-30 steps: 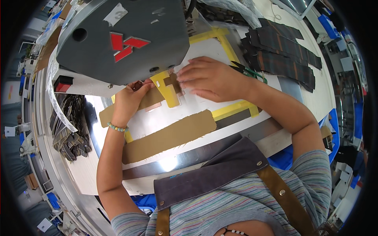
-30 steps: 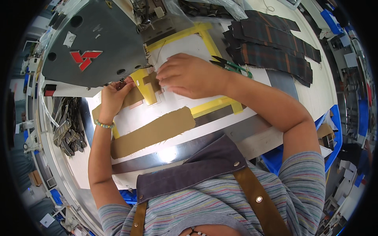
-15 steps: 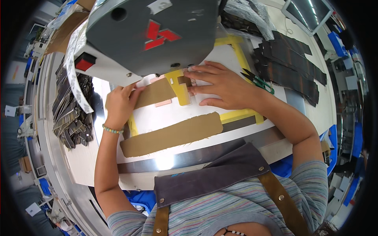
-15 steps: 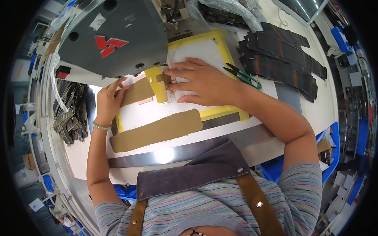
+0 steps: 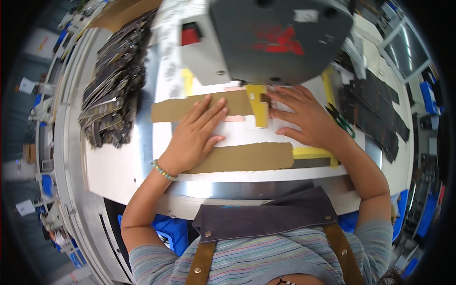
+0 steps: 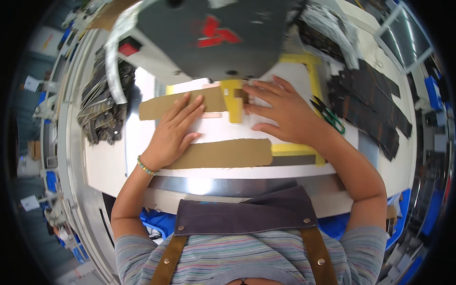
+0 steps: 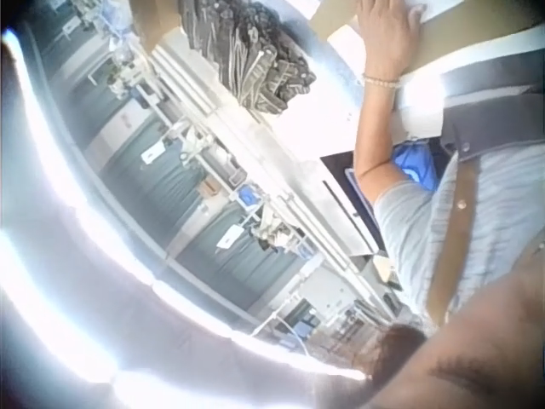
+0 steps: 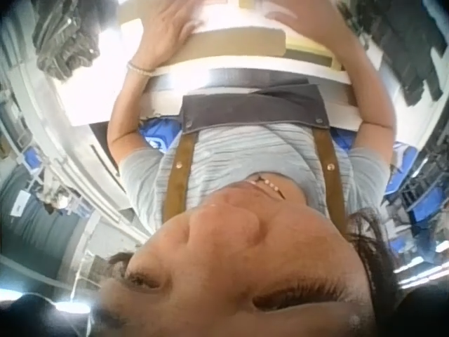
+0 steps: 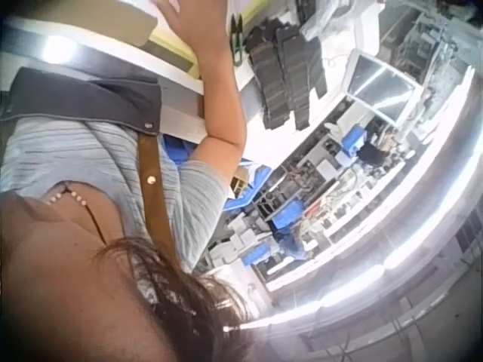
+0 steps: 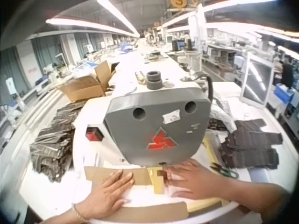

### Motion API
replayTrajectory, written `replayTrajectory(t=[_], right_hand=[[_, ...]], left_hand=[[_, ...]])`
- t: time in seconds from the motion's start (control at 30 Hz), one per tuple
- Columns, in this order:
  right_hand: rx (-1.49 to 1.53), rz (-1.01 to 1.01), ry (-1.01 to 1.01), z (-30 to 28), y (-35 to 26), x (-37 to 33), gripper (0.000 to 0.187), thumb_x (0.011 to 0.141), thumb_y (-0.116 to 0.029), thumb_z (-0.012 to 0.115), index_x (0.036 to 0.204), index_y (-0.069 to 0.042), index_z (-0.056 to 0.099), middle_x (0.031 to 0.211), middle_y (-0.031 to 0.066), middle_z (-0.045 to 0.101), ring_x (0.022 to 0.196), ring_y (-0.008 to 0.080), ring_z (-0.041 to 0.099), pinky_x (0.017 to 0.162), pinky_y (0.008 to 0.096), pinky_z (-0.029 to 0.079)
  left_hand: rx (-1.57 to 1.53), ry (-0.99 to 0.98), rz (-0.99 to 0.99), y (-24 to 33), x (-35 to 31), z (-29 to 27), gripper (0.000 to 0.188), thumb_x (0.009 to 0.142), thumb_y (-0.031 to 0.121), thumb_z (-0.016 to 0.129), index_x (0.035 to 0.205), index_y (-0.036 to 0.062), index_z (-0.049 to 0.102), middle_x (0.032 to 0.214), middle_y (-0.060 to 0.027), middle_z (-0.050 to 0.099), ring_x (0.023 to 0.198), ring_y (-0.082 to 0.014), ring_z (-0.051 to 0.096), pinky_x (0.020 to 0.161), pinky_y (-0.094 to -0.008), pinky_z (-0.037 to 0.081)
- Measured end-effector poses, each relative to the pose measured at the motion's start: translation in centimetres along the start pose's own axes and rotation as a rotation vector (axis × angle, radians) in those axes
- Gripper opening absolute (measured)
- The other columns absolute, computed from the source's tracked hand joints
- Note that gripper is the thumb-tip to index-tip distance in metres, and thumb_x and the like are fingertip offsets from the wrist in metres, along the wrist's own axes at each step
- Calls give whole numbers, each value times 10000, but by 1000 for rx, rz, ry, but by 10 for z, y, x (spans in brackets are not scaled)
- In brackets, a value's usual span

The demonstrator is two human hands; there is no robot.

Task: Assembling and sewing small leather strips into a template using an industrial sewing machine.

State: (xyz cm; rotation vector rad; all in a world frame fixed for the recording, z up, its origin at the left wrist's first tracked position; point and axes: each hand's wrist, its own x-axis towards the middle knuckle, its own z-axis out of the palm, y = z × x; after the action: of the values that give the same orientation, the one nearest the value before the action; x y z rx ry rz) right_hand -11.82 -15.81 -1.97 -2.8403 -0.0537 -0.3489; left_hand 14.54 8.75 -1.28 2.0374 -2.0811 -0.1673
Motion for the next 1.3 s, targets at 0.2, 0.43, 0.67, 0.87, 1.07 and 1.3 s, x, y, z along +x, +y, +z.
replayTrajectory(t=[0.2, 0.43, 0.67, 0.87, 1.07, 1.3], right_hand=[[52, 73, -24, -8, -5, -1, 443, 956, -270, 777, 1358, -92, 726, 1608, 127, 552, 1510, 344, 478, 1281, 564, 324], [97, 66, 72, -3, 4, 1, 392, 949, -154, 760, 1318, -27, 726, 1537, 143, 595, 1440, 362, 543, 1243, 552, 389], [90, 64, 88, -5, 1, 1, 360, 948, -131, 757, 1293, -29, 739, 1511, 128, 616, 1426, 346, 562, 1237, 554, 404], [84, 9, 192, -4, 7, -3, 279, 933, -71, 759, 1210, -38, 760, 1399, 113, 692, 1357, 327, 626, 1224, 559, 429], [80, -8, 203, 3, 7, 0, 212, 932, -53, 759, 1142, -31, 774, 1292, 113, 741, 1302, 318, 661, 1211, 553, 446], [133, 7, 244, 3, 13, 1, 189, 929, -40, 758, 1117, -27, 774, 1276, 117, 746, 1245, 326, 685, 1176, 553, 475]], left_hand=[[14, 364, 2, -30, -15, -30, 404, 877, 58, 786, 1280, 64, 749, 1356, -127, 732, 1264, -372, 669, 1128, -526, 505], [537, 394, -532, -184, -41, -120, 255, 927, 34, 740, 1177, 61, 779, 1175, -123, 745, 1124, -372, 694, 951, -475, 562], [571, 359, -579, -231, -59, -112, 220, 978, 57, 658, 1152, 63, 793, 1069, -136, 740, 991, -388, 733, 877, -487, 586], [359, 767, -580, -216, -78, -105, 192, 1023, 76, 635, 1137, 56, 788, 1009, -131, 744, 951, -366, 739, 832, -459, 581], [401, 567, -637, -210, -89, -117, 138, 994, 73, 680, 1082, 66, 785, 1024, -109, 771, 942, -335, 752, 842, -440, 589], [303, 305, -424, -189, -82, -127, 344, 898, 21, 774, 1239, 58, 756, 1240, -134, 729, 1175, -369, 674, 1027, -464, 550]])
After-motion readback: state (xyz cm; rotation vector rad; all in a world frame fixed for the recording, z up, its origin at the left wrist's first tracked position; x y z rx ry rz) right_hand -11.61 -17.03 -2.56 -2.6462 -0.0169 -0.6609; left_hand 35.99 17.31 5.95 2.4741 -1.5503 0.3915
